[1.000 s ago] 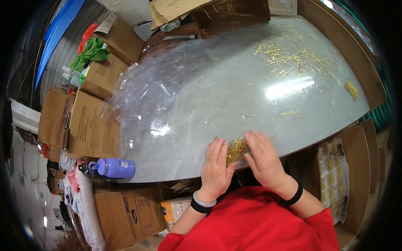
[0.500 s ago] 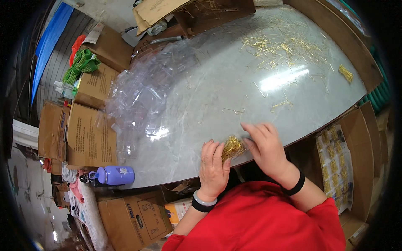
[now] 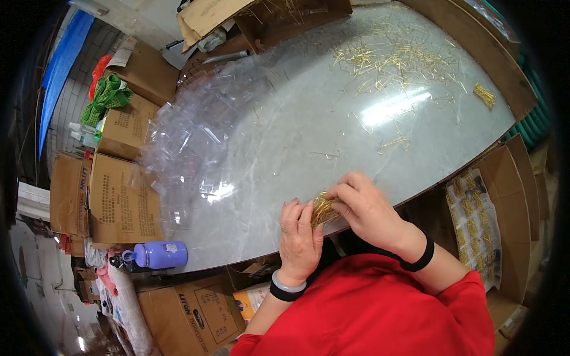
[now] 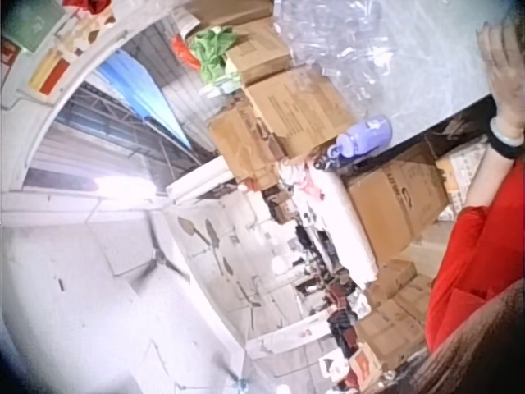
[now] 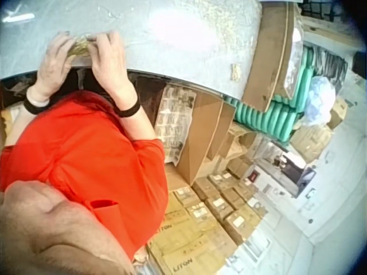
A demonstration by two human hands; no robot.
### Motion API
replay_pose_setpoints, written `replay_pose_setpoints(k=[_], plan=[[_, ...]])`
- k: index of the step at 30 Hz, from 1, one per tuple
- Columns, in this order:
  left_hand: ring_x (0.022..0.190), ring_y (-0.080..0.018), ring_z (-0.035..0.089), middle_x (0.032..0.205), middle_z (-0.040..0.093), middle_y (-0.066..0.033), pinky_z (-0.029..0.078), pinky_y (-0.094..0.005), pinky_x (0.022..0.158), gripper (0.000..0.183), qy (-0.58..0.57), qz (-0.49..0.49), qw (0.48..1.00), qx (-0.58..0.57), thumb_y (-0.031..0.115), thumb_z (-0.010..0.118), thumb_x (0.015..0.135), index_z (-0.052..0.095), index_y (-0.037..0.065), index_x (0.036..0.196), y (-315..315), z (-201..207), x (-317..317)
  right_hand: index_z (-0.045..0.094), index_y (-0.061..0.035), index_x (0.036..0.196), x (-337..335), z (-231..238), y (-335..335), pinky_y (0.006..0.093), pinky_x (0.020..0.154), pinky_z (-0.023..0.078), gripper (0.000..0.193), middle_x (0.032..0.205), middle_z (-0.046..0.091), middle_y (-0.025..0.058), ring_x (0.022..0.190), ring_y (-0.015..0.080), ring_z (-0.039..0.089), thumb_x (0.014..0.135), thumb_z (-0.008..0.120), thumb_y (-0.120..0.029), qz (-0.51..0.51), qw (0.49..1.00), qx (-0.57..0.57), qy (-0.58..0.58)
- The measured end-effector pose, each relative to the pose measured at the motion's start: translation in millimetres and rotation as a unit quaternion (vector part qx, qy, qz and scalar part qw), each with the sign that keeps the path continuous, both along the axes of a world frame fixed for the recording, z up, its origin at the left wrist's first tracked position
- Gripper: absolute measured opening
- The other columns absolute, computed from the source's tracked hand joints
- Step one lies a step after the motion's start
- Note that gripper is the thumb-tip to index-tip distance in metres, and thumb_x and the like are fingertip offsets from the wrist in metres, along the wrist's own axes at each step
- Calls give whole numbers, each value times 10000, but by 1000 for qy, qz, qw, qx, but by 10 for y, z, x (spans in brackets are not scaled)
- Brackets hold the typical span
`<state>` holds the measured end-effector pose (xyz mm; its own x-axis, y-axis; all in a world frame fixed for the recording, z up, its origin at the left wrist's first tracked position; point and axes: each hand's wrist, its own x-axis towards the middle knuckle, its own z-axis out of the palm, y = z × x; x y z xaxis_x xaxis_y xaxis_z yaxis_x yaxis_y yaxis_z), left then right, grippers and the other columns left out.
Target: The recorder is seen counting and packaging small metal pins into small plastic bags.
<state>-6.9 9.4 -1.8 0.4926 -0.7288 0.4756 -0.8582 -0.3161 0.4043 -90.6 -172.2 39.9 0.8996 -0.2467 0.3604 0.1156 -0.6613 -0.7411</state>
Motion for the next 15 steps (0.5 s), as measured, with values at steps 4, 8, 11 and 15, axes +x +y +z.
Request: replay_pose_setpoints(k=[4,8,11,15], plan=[[1297,-416,452,1305,454,-190,396,-556,1117,466,4,4,1000,5,127,623,950,507,-19,1378,11,38,-12,632,-35,1098,-33,-38,-31,400,788,516,178,1010,590,147,897,341,613,923,652,-59,-81,996,32,15],[1291,-416,456,1296,451,-191,402,-553,1111,463,3,6,1000,8,124,622,948,511,-21,1373,7,30,-3,629,-32,1061,-6,23,-99,431,752,517,166,963,593,144,870,365,620,910,674,-82,-28,998,-17,47],[1286,-417,458,1289,449,-191,403,-552,1111,467,8,6,1000,4,118,622,945,510,-21,1377,7,42,-4,619,-23,1013,34,18,-201,449,735,513,136,931,605,155,851,386,624,909,676,-90,11,996,-10,86],[1284,-418,457,1292,450,-194,402,-545,1108,485,20,6,1000,12,114,623,941,502,-17,1392,-1,55,-7,603,-9,939,78,65,-269,463,710,505,120,887,610,177,833,411,623,905,677,-98,26,993,-13,112]])
